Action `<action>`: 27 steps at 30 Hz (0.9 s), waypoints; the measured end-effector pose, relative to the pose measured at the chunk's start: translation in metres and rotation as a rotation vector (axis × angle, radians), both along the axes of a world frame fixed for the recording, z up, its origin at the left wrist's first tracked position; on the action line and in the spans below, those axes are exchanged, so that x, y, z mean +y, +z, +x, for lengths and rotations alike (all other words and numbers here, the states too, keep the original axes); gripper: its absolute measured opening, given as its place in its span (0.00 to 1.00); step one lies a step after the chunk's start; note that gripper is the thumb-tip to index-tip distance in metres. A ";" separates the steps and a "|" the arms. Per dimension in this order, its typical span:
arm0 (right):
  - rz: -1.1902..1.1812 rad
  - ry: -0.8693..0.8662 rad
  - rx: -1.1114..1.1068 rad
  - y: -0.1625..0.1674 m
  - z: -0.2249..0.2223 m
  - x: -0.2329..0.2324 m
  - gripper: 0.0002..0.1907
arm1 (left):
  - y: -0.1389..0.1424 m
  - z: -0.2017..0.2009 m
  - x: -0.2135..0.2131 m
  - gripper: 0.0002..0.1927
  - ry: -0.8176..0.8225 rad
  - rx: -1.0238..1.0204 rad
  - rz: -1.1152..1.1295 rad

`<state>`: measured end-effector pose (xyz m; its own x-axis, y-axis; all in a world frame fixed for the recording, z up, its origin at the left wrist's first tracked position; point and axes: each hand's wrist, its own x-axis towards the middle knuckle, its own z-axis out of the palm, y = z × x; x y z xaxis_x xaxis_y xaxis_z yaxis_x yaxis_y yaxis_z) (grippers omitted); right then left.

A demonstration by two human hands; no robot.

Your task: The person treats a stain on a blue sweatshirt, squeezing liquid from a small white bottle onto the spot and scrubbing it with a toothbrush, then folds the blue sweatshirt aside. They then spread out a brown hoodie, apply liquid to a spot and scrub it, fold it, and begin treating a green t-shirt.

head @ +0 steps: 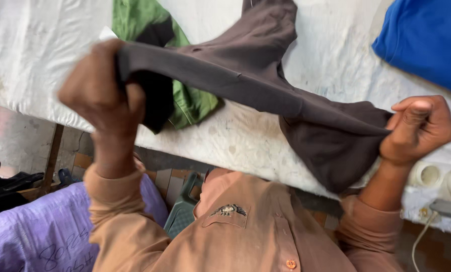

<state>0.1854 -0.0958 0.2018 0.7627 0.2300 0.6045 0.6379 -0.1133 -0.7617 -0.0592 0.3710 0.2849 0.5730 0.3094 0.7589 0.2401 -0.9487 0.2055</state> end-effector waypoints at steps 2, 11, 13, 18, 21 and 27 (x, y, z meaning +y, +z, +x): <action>-0.061 0.090 0.014 0.025 -0.007 -0.019 0.29 | 0.033 -0.007 0.024 0.10 0.038 -0.015 0.044; -0.367 0.380 0.160 -0.023 -0.039 0.044 0.52 | 0.018 -0.068 0.027 0.13 0.289 0.419 -0.102; -0.522 0.449 0.310 -0.084 -0.093 0.083 0.75 | -0.025 -0.069 0.000 0.34 0.135 0.539 -0.130; -0.936 0.171 0.346 -0.173 -0.156 0.103 0.32 | -0.127 -0.057 -0.056 0.52 -0.078 0.961 -0.324; -0.672 0.580 0.687 -0.130 -0.104 0.092 0.14 | -0.158 -0.061 -0.073 0.64 -0.133 1.139 -0.390; -0.322 0.797 0.904 0.023 0.019 0.154 0.18 | -0.188 -0.064 -0.063 0.35 -0.216 0.906 -0.633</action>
<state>0.2041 0.0580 0.2247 0.4555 0.8592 -0.2330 -0.1230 -0.1985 -0.9724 -0.1234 0.3084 0.0974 0.9212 0.3192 -0.2226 0.3889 -0.7752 0.4979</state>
